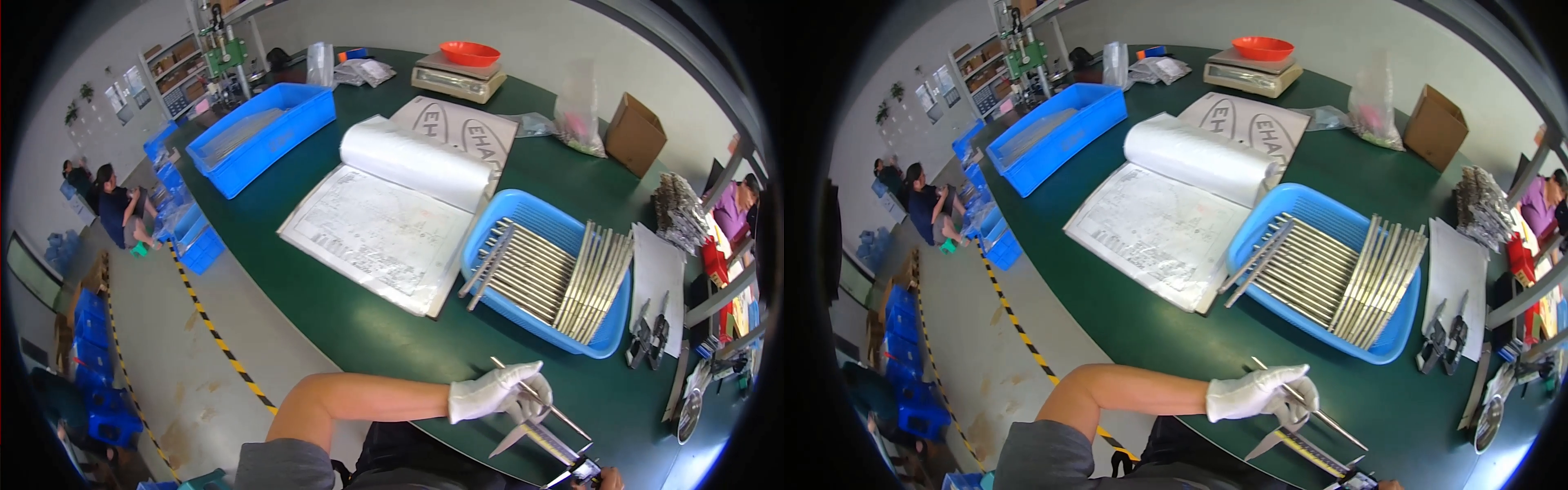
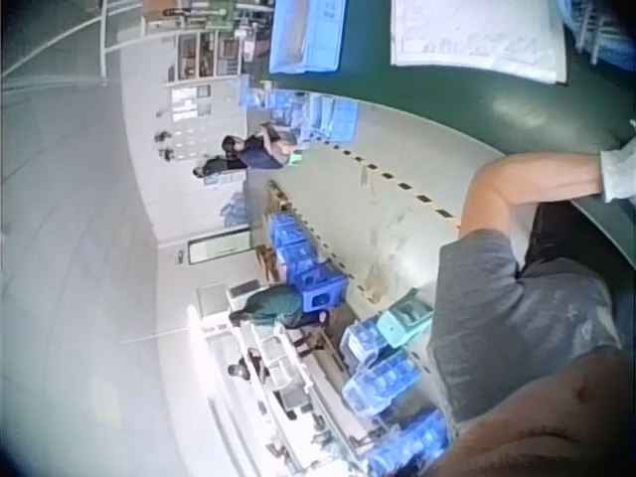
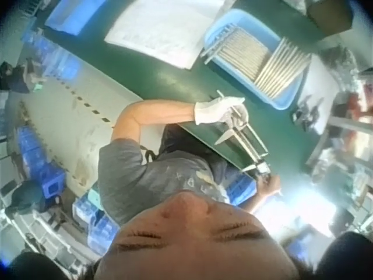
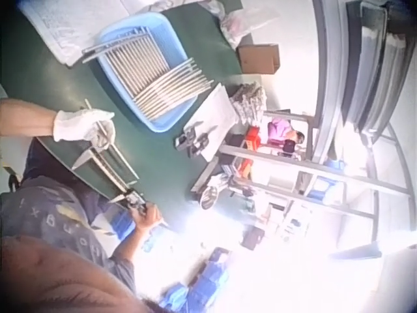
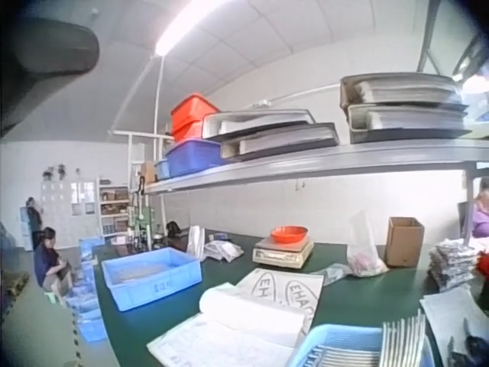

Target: Measuring the length of metal rods using a digital caliper for quality control.

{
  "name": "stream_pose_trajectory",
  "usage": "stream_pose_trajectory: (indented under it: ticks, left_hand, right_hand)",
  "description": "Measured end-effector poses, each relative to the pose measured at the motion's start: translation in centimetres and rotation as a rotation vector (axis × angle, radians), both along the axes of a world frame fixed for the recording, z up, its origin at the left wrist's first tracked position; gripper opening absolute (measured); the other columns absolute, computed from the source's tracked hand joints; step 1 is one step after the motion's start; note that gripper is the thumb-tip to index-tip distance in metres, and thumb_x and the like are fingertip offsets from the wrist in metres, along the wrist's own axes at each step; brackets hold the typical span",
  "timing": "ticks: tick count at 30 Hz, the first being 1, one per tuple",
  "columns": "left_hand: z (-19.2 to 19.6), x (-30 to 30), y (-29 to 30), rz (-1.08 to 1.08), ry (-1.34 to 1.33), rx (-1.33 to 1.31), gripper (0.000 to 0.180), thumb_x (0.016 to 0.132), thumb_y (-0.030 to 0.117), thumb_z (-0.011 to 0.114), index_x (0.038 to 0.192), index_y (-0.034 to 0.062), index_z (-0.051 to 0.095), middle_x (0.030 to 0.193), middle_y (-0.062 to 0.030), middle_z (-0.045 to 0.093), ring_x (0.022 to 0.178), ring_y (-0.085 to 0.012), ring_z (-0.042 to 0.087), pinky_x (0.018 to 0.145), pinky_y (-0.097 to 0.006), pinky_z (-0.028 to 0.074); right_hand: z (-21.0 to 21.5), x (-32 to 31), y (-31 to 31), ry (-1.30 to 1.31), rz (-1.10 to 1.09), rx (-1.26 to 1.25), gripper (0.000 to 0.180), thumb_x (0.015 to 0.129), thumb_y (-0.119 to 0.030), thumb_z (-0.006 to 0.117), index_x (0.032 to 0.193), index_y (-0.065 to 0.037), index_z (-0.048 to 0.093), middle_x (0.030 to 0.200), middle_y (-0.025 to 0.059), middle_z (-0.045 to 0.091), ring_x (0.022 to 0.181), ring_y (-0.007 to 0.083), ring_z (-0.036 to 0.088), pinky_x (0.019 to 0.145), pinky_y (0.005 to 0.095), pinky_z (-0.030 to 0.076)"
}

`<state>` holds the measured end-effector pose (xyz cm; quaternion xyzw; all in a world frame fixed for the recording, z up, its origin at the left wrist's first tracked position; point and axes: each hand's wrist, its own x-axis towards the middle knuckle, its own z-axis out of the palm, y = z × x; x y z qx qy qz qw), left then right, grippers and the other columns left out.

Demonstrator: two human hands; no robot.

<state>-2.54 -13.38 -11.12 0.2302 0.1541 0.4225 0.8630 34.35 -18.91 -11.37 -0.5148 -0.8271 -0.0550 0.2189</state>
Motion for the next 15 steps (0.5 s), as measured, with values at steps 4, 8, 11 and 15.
stream_pose_trajectory:
  ticks: [4, 8, 11, 15]
  left_hand:
    - [0.7, -1.5, -0.5, 0.108, 0.205, 0.145, 0.051, 0.094, 0.044, 0.031, 0.090, 0.0014, 0.059, 0.080, -0.0074, 0.058, 0.073, -0.0135, 0.057, 0.066, -0.025, 0.049]
    - [3.8, -3.6, -3.2, 0.520, 0.308, 0.333, 0.050, 0.095, 0.042, 0.031, 0.089, -0.0002, 0.058, 0.082, -0.0107, 0.058, 0.076, -0.0156, 0.058, 0.070, -0.028, 0.049]
    - [6.0, -6.4, -4.5, 0.959, 0.443, 0.442, 0.047, 0.096, 0.036, 0.029, 0.087, -0.0008, 0.057, 0.084, -0.0117, 0.058, 0.079, -0.0189, 0.058, 0.074, -0.031, 0.047]
    - [7.1, -10.6, -1.3, 1.231, 1.345, 0.776, 0.032, 0.094, 0.021, 0.036, 0.087, -0.0010, 0.059, 0.085, -0.0126, 0.060, 0.079, -0.0213, 0.058, 0.073, -0.031, 0.045]
  right_hand:
    - [1.2, -1.9, -0.8, 0.219, -0.327, 0.210, 0.022, 0.061, -0.019, 0.074, 0.073, -0.005, 0.062, 0.063, 0.0097, 0.056, 0.050, 0.0244, 0.052, 0.046, 0.0321, 0.042]
    - [2.0, -2.4, -1.0, 0.415, -0.597, 0.186, 0.025, 0.066, -0.015, 0.073, 0.084, 0.001, 0.064, 0.069, 0.0123, 0.061, 0.058, 0.0181, 0.056, 0.053, 0.0312, 0.046]
    - [1.1, -0.7, -1.7, 0.458, -0.639, 0.143, 0.027, 0.068, -0.018, 0.073, 0.085, 0.001, 0.063, 0.068, 0.0122, 0.060, 0.059, 0.0172, 0.056, 0.053, 0.0313, 0.046]
    - [0.0, -0.5, -1.8, 0.487, -0.695, 0.069, 0.026, 0.071, -0.022, 0.071, 0.083, 0.000, 0.063, 0.065, 0.0093, 0.059, 0.055, 0.0169, 0.054, 0.053, 0.0300, 0.045]
